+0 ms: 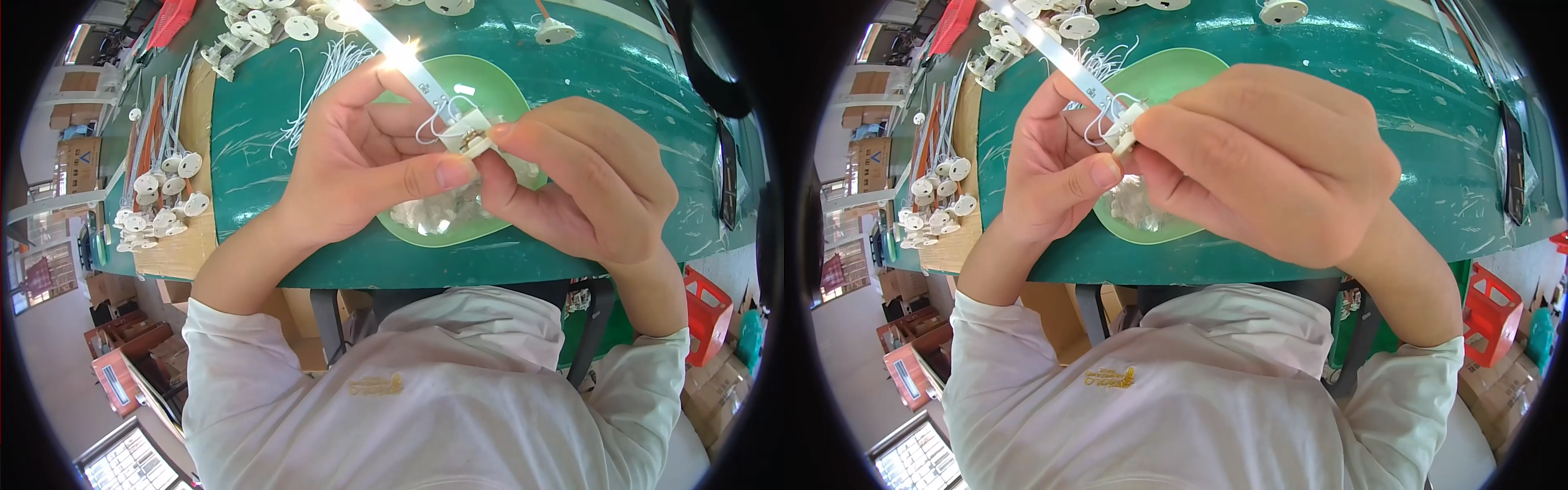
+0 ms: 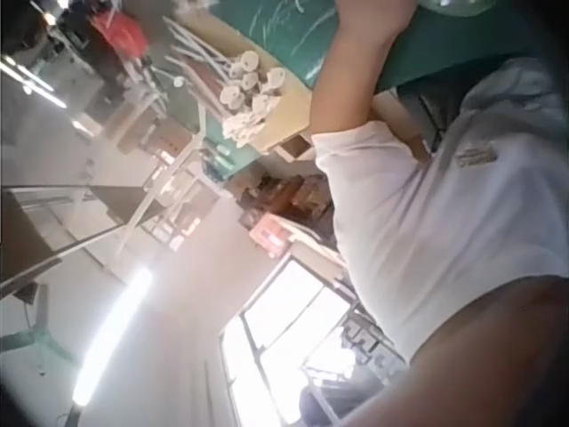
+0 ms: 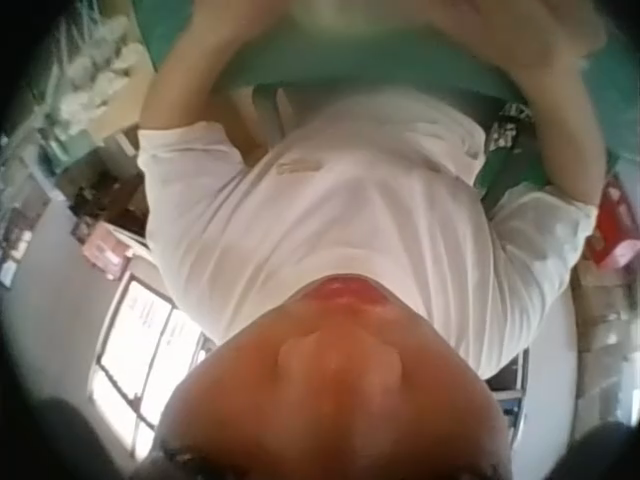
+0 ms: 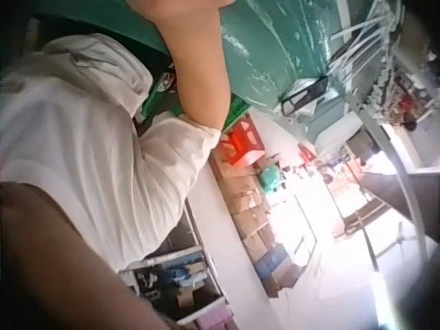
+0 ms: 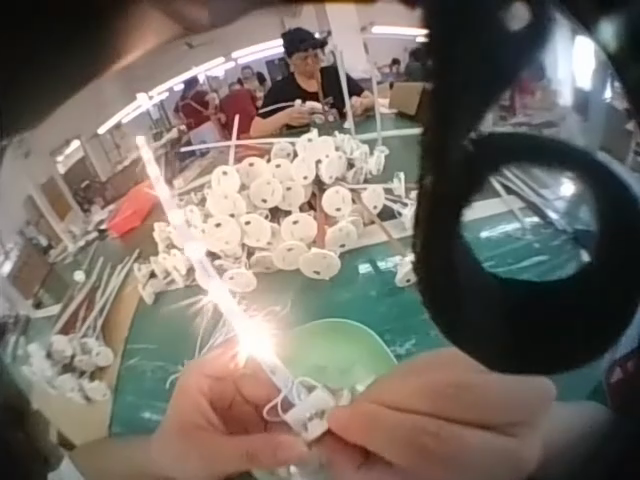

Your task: Assembling LED light strips into plastic housings and securing them with pins or ties.

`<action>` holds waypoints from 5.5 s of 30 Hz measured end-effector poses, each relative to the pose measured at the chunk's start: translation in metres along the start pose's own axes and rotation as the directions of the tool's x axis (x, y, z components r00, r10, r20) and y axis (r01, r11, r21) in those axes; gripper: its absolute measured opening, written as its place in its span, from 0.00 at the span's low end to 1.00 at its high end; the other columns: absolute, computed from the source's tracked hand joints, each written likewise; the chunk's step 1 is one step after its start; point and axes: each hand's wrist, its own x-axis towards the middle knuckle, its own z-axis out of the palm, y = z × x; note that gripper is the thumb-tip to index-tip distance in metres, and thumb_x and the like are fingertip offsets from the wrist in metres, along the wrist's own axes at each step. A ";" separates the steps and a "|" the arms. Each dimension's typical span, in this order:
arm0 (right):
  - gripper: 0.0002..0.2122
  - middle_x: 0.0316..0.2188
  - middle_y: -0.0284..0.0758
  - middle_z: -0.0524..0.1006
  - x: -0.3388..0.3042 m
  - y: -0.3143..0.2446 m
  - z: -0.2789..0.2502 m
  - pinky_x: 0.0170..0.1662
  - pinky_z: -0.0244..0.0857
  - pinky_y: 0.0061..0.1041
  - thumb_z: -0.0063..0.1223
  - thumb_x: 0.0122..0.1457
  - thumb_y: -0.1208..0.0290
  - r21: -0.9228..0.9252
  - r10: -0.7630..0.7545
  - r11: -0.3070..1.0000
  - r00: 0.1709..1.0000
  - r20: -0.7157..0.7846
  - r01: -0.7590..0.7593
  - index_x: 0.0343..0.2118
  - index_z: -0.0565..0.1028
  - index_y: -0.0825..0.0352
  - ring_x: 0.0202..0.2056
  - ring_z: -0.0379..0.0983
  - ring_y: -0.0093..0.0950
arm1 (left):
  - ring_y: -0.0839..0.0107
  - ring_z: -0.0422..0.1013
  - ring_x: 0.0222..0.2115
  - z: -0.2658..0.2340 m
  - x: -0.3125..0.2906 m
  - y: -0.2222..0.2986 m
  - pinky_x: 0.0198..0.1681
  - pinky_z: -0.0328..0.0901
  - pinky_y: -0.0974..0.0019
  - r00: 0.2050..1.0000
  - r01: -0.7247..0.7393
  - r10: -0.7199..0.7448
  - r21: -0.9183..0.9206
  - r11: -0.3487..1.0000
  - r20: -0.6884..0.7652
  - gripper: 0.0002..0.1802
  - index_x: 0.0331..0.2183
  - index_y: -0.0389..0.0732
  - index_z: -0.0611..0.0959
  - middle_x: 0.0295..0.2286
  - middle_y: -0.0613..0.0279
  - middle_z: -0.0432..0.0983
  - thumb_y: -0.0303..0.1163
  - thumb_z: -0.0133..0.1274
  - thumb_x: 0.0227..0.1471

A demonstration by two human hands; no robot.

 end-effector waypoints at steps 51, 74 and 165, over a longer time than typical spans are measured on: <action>0.10 0.51 0.42 0.68 -0.002 -0.008 -0.002 0.51 0.63 0.39 0.65 0.39 0.70 -0.204 0.442 0.895 0.736 0.513 -0.396 0.27 0.81 0.65 0.53 0.63 0.43 | 0.61 0.77 0.34 -0.007 0.004 0.024 0.35 0.72 0.67 0.826 -0.541 0.417 0.740 0.400 0.378 0.29 0.52 0.21 0.70 0.40 0.36 0.77 0.20 0.52 0.47; 0.06 0.27 0.33 0.77 0.006 -0.006 -0.003 0.28 0.67 0.27 0.63 0.43 0.79 0.128 0.394 0.864 0.812 0.431 -0.487 0.26 0.79 0.66 0.27 0.73 0.33 | 0.62 0.79 0.27 -0.010 0.006 0.016 0.29 0.73 0.68 0.742 -0.621 0.507 0.734 0.274 0.438 0.25 0.46 0.20 0.76 0.37 0.42 0.80 0.13 0.51 0.41; 0.11 0.25 0.41 0.76 0.000 -0.016 -0.003 0.18 0.65 0.24 0.59 0.36 0.83 -0.086 -0.040 0.995 0.999 0.019 0.042 0.27 0.77 0.76 0.22 0.72 0.33 | 0.55 0.74 0.47 -0.006 -0.003 -0.012 0.50 0.70 0.54 0.912 -0.410 0.405 0.168 0.896 0.067 0.35 0.49 0.34 0.77 0.46 0.42 0.75 0.16 0.69 0.36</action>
